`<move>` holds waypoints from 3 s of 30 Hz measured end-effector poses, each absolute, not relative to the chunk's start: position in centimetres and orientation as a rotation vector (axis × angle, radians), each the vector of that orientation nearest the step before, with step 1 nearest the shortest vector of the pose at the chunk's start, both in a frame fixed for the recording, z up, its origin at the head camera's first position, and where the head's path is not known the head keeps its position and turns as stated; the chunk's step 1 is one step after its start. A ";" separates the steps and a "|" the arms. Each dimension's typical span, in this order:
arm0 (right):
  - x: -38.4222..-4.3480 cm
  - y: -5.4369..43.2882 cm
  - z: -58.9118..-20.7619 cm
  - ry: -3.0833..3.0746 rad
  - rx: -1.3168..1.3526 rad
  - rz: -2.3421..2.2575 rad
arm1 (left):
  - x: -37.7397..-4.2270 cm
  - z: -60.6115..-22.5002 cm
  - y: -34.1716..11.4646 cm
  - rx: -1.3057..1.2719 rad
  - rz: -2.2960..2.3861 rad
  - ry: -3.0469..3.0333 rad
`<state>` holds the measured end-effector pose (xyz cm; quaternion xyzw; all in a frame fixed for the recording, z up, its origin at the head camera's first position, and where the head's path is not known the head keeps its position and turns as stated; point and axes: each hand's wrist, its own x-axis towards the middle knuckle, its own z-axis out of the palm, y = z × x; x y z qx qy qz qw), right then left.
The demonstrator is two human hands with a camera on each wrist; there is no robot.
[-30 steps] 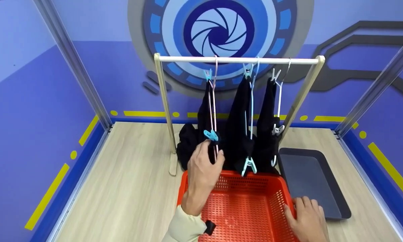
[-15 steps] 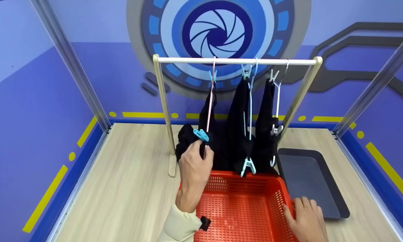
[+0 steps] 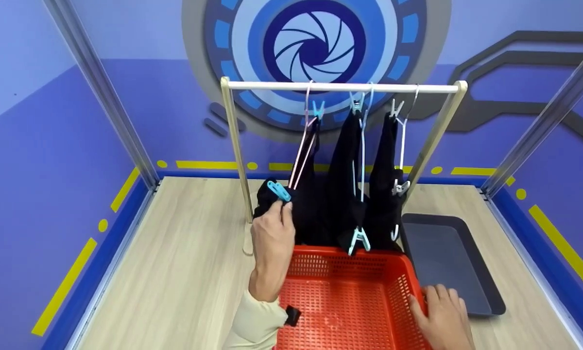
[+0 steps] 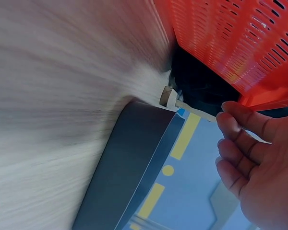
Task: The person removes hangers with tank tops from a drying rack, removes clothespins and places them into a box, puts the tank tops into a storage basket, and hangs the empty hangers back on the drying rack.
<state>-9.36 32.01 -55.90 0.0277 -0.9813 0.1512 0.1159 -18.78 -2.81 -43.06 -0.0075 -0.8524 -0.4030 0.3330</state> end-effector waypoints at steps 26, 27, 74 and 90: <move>-8.7 31.8 -55.8 -2.861 0.073 0.495 | -19.2 -41.5 -5.4 0.152 -0.955 -2.273; -8.8 31.8 -55.8 -2.856 0.076 0.496 | -19.3 -41.5 -5.5 0.152 -0.950 -2.260; -8.5 31.6 -56.0 -2.733 0.132 0.595 | -16.4 -42.4 -12.0 -0.081 -0.890 -1.877; -8.4 31.8 -56.0 -2.770 0.112 0.603 | -14.5 -44.1 -14.4 -0.100 -0.855 -1.879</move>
